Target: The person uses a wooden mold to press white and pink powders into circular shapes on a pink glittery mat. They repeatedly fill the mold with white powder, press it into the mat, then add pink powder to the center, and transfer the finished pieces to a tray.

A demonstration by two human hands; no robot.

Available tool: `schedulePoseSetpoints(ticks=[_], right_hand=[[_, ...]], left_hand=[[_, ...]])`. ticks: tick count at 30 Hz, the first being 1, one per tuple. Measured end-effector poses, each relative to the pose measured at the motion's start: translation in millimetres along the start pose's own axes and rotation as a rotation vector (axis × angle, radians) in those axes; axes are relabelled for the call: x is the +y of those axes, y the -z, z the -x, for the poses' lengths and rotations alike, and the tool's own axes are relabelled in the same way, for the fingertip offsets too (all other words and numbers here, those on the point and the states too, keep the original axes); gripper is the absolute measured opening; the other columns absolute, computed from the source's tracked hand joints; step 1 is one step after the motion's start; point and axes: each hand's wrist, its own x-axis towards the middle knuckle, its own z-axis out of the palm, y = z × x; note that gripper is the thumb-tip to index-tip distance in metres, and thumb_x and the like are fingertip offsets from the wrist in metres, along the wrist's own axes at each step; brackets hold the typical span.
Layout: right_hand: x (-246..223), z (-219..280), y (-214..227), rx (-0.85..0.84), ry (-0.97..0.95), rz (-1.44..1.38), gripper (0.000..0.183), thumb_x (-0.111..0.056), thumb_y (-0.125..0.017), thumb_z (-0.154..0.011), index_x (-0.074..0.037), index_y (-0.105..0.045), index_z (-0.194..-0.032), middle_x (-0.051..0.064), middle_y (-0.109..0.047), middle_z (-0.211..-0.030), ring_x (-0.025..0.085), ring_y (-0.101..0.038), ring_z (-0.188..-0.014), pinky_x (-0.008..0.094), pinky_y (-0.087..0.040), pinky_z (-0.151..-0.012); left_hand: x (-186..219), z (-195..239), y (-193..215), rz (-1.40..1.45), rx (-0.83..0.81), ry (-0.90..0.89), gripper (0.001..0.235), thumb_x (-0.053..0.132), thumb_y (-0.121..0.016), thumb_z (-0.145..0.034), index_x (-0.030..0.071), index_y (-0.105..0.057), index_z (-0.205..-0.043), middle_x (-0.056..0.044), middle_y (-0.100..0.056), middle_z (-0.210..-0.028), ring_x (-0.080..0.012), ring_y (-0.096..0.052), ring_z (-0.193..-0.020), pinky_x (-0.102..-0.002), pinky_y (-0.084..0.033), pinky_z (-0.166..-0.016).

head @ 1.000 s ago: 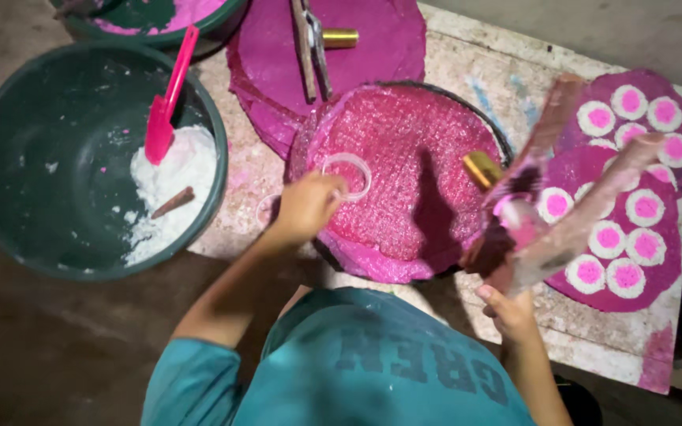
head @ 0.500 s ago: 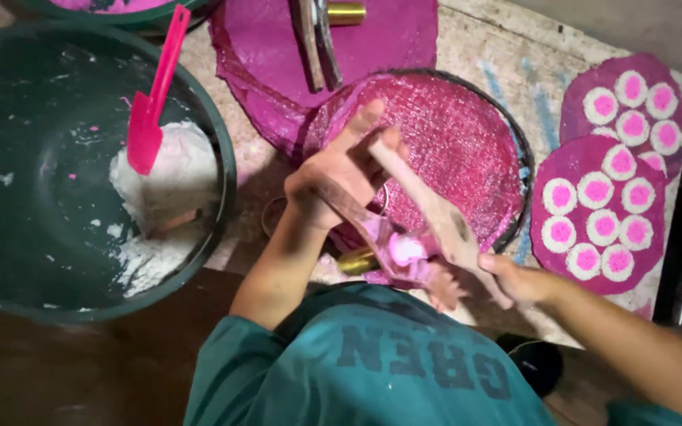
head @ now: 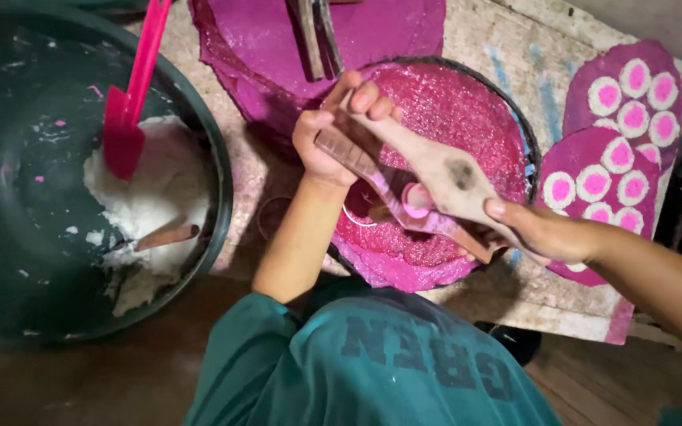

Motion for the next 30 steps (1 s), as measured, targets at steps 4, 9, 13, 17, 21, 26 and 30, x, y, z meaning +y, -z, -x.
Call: schedulePoseSetpoints(ticks=[4, 9, 13, 17, 21, 26, 30], right_hand=[[-16.4, -6.7, -17.3, 0.111, -0.078, 0.025, 0.088, -0.071, -0.023, -0.091, -0.007, -0.052, -0.143, 0.011, -0.070, -0.127, 0.023, -0.065, -0.117, 0.036, -0.050, -0.102], [-40.1, -19.6, -39.0, 0.143, 0.100, 0.064, 0.085, -0.072, -0.026, -0.093, -0.002, -0.071, -0.111, 0.011, -0.074, -0.095, 0.020, -0.067, -0.087, 0.035, -0.055, -0.079], [-50.1, -24.4, -47.7, 0.163, -0.017, 0.036, 0.083, -0.071, -0.026, -0.092, -0.003, -0.074, -0.101, 0.010, -0.066, -0.079, 0.021, -0.060, -0.065, 0.039, -0.047, -0.056], [-45.2, -19.0, -47.8, 0.146, 0.022, 0.009, 0.085, -0.073, -0.028, -0.093, -0.002, -0.074, -0.099, 0.010, -0.069, -0.079, 0.020, -0.062, -0.067, 0.036, -0.051, -0.061], [-38.3, -12.5, -42.8, 0.304, -0.028, 0.056, 0.081, -0.069, -0.031, -0.093, 0.000, -0.074, -0.099, 0.012, -0.072, -0.079, 0.021, -0.068, -0.073, 0.036, -0.054, -0.068], [-37.2, -21.1, -44.3, 0.426, 0.181, 0.119, 0.067, -0.059, -0.036, -0.098, -0.001, -0.064, -0.115, 0.009, -0.071, -0.084, 0.018, -0.067, -0.078, 0.036, -0.054, -0.074], [-40.5, -35.7, -53.5, 0.438, 0.315, 0.142, 0.063, -0.055, -0.036, -0.102, 0.002, -0.063, -0.110, 0.010, -0.069, -0.082, 0.018, -0.067, -0.075, 0.036, -0.054, -0.072]], left_hand=[[-2.8, 15.4, 27.7, 0.110, 0.046, -0.062, 0.025, 0.034, -0.055, -0.096, 0.013, -0.056, -0.110, -0.002, -0.062, -0.105, -0.0206, -0.060, -0.107, -0.043, -0.045, -0.113], [20.7, 19.3, 36.7, 0.136, -0.062, -0.080, 0.030, 0.042, -0.063, -0.097, 0.014, -0.058, -0.108, -0.002, -0.063, -0.105, -0.0189, -0.060, -0.105, -0.039, -0.050, -0.108], [31.3, 22.1, 37.5, 0.126, -0.065, -0.089, 0.033, 0.042, -0.068, -0.095, 0.015, -0.057, -0.108, -0.001, -0.062, -0.104, -0.0185, -0.060, -0.104, -0.038, -0.050, -0.107], [12.6, 31.1, 45.1, 0.104, -0.005, -0.110, 0.025, 0.039, -0.060, -0.101, 0.015, -0.056, -0.107, -0.001, -0.062, -0.104, -0.0181, -0.061, -0.105, -0.037, -0.051, -0.105], [-8.6, 20.7, 54.8, 0.115, 0.020, -0.094, 0.020, 0.036, -0.051, -0.101, 0.016, -0.054, -0.104, 0.000, -0.062, -0.100, -0.0173, -0.061, -0.101, -0.037, -0.052, -0.101], [-1.4, -9.2, 60.1, 0.103, -0.076, -0.050, 0.026, 0.040, -0.047, -0.099, 0.016, -0.055, -0.100, -0.001, -0.061, -0.095, -0.0180, -0.060, -0.095, -0.037, -0.055, -0.094], [20.7, -14.3, 56.7, 0.039, -0.070, -0.004, 0.023, 0.036, -0.045, -0.097, 0.015, -0.054, -0.100, 0.000, -0.059, -0.093, -0.0174, -0.057, -0.093, -0.038, -0.056, -0.091]])
